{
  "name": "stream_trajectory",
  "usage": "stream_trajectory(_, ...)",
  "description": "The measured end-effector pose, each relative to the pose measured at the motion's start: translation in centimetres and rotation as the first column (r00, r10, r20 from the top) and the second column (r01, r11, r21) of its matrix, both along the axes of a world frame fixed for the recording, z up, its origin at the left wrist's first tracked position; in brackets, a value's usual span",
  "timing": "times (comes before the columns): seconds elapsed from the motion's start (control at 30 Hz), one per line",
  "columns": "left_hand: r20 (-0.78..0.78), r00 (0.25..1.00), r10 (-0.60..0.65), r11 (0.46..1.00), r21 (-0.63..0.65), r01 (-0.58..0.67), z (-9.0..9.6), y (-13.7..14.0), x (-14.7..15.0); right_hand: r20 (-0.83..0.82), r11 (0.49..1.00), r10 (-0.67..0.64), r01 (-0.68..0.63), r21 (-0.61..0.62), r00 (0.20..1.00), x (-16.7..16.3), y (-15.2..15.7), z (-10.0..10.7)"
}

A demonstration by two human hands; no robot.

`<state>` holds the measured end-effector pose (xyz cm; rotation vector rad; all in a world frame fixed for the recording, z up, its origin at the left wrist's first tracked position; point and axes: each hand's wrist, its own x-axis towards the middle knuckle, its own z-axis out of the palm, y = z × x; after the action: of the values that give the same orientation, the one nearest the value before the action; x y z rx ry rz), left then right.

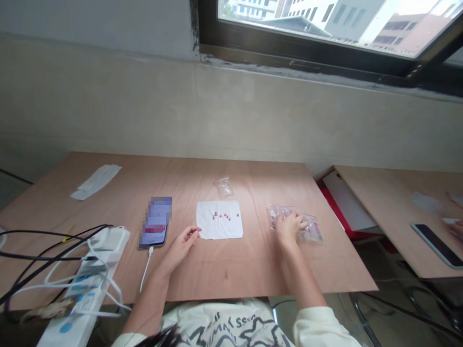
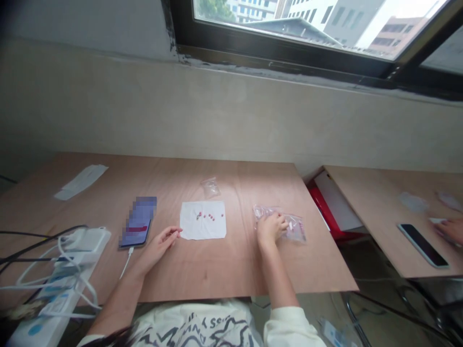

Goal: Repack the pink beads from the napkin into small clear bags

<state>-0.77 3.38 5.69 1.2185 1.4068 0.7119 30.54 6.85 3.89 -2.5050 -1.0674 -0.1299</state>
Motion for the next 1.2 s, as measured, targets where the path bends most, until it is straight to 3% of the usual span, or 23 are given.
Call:
stream_trajectory(0.07, -0.012, 1.000, 0.006, 1.000, 0.000, -0.006, 0.3, -0.4, 0.4, -0.009, 0.999, 0.021, -0.022, -0.030, 1.000, 1.2, -1.0, -0.5)
stream_trajectory(0.17, -0.003, 1.000, 0.014, 1.000, 0.003, -0.014, 0.5, -0.8, 0.7, -0.044, 0.995, 0.095, -0.093, 0.039, 0.995, 2.4, -1.4, -0.6)
stream_trajectory(0.27, -0.002, 1.000, 0.017, 1.000, 0.009, -0.017, 0.3, -0.9, 0.6, -0.105, 0.992, 0.075, -0.064, 0.107, 0.992, 2.7, -1.4, 0.5)
stream_trajectory(0.37, -0.011, 1.000, 0.004, 0.999, 0.038, -0.003, 0.4, -0.6, 0.4, -0.189, 0.959, 0.097, -0.042, 0.280, 0.977, 1.4, -1.8, 2.8)
stream_trajectory(0.43, -0.013, 1.000, -0.020, 0.997, 0.074, 0.021, 1.0, -0.2, 0.6, -0.287, 0.893, 0.254, -0.111, 0.436, 0.923, -0.5, -2.2, 4.7)
stream_trajectory(0.5, -0.004, 0.999, -0.049, 0.992, 0.119, 0.049, 2.0, 0.3, 1.2, -0.464, 0.840, 0.467, -0.213, 0.500, 0.753, -2.9, -2.6, 6.3)
stream_trajectory(0.57, 0.018, 0.996, -0.088, 0.979, 0.188, 0.083, 3.4, 0.8, 2.0, -0.634, 0.776, 0.629, -0.400, 0.487, 0.450, -5.5, -2.8, 7.3)
stream_trajectory(0.63, 0.017, 0.986, -0.164, 0.951, 0.267, 0.154, 4.6, 1.2, 2.7, -0.725, 0.670, 0.666, -0.567, 0.478, 0.175, -7.8, -2.7, 7.5)
stream_trajectory(0.67, -0.003, 0.978, -0.210, 0.932, 0.303, 0.201, 5.1, 1.3, 2.9, -0.747, 0.615, 0.660, -0.625, 0.481, 0.075, -8.7, -2.6, 7.3)
stream_trajectory(0.73, -0.044, 0.956, -0.291, 0.902, 0.320, 0.290, 5.5, 1.3, 2.9, -0.762, 0.542, 0.647, -0.683, 0.489, -0.033, -10.0, -2.5, 6.6)
stream_trajectory(0.8, -0.053, 0.947, -0.316, 0.902, 0.292, 0.317, 5.4, 1.2, 2.5, -0.744, 0.561, 0.668, -0.671, 0.485, 0.020, -10.9, -2.5, 5.7)
stream_trajectory(0.9, -0.025, 0.962, -0.273, 0.936, 0.224, 0.272, 4.7, 0.7, 2.0, -0.632, 0.680, 0.703, -0.569, 0.463, 0.327, -11.9, -3.2, 4.7)
stream_trajectory(0.97, 0.003, 0.967, -0.254, 0.952, 0.177, 0.249, 4.5, 0.3, 2.0, -0.578, 0.694, 0.706, -0.564, 0.448, 0.409, -12.6, -4.0, 4.6)
stream_trajectory(1.07, 0.037, 0.973, -0.229, 0.967, 0.123, 0.223, 4.6, -0.1, 2.4, -0.668, 0.644, 0.692, -0.651, 0.402, 0.272, -13.6, -5.1, 5.1)
stream_trajectory(1.13, 0.038, 0.977, -0.211, 0.972, 0.110, 0.206, 4.7, -0.4, 2.6, -0.742, 0.639, 0.642, -0.670, 0.379, 0.193, -14.0, -5.5, 5.6)
stream_trajectory(1.2, 0.030, 0.979, -0.202, 0.974, 0.113, 0.198, 4.7, -0.6, 2.7, -0.773, 0.647, 0.613, -0.666, 0.373, 0.163, -14.2, -5.7, 6.0)
